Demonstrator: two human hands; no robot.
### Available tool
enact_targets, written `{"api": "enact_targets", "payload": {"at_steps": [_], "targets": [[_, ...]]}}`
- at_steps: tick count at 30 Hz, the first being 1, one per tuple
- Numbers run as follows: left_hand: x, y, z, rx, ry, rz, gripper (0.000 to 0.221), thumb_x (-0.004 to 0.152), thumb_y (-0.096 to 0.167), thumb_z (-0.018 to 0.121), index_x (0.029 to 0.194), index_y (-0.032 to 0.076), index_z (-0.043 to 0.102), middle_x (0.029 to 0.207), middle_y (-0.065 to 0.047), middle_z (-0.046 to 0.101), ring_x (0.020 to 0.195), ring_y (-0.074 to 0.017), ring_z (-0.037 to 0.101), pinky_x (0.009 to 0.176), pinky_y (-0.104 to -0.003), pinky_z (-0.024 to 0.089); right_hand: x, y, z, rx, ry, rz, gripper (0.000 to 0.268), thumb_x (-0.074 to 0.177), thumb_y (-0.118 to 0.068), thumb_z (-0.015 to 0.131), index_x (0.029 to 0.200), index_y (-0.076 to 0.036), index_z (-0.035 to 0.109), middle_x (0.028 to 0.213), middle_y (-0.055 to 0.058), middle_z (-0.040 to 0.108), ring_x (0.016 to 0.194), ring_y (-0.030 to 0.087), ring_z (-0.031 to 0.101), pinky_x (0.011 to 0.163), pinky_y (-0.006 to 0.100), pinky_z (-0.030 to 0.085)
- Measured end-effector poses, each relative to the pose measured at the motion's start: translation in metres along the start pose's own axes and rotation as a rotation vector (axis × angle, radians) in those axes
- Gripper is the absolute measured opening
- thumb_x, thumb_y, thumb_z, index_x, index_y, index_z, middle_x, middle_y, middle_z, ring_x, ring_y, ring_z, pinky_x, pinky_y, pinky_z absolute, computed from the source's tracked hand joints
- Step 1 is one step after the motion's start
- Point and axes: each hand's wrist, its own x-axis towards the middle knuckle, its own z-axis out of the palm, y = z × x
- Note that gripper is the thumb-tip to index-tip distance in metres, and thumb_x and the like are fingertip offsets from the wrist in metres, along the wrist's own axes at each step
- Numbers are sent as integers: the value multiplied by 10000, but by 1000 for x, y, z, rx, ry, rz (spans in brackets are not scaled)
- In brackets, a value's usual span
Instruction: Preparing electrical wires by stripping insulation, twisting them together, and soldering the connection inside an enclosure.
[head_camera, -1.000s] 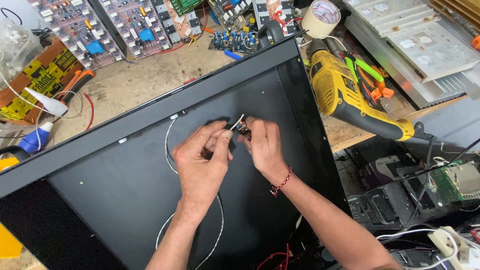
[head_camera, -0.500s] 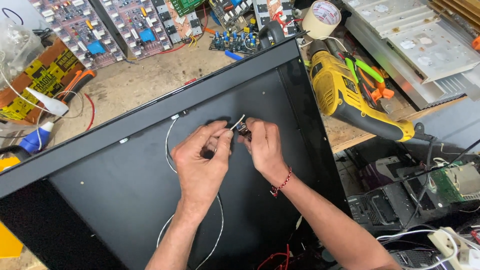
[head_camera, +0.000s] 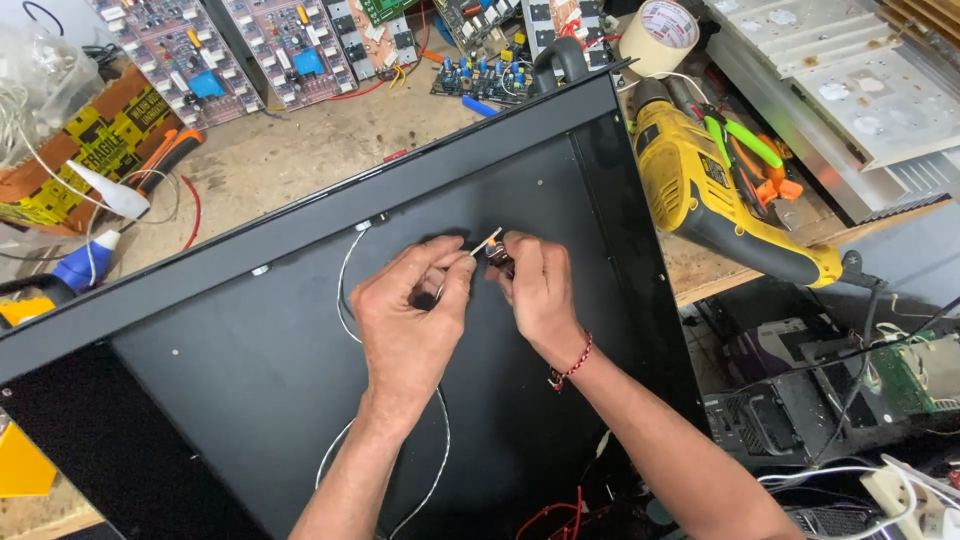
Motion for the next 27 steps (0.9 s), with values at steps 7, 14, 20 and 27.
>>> {"api": "enact_targets", "payload": {"at_steps": [7,14,20,27], "targets": [[-1,2,0,6,10,-8,216,818,-72,765,1000,39,794,739,-84,760,584,-116,671,549,-273,582,2,7,2,-14,-2,-5,501,981,-161,356,614,13,648,429,61,364,399,156,391,423,284,389],[-1,3,0,38,23,3,208,807,-61,784,981,53,797,743,-76,764,594,-129,687,556,-269,593,1,1,2,-19,-1,-3,488,974,-161,365,615,15,643,437,56,356,405,155,375,427,285,379],[-1,5,-1,30,24,7,214,801,-73,780,976,50,796,730,-78,754,594,-123,678,555,-268,585,1,1,2,-19,7,-11,493,978,-170,363,619,12,645,439,64,360,403,156,377,427,283,383],[0,5,-1,31,24,21,215,799,-79,783,965,56,798,724,-80,747,586,-121,670,544,-271,570,1,4,3,5,12,-15,507,986,-155,351,608,8,647,419,45,331,389,143,361,411,265,358]]}}
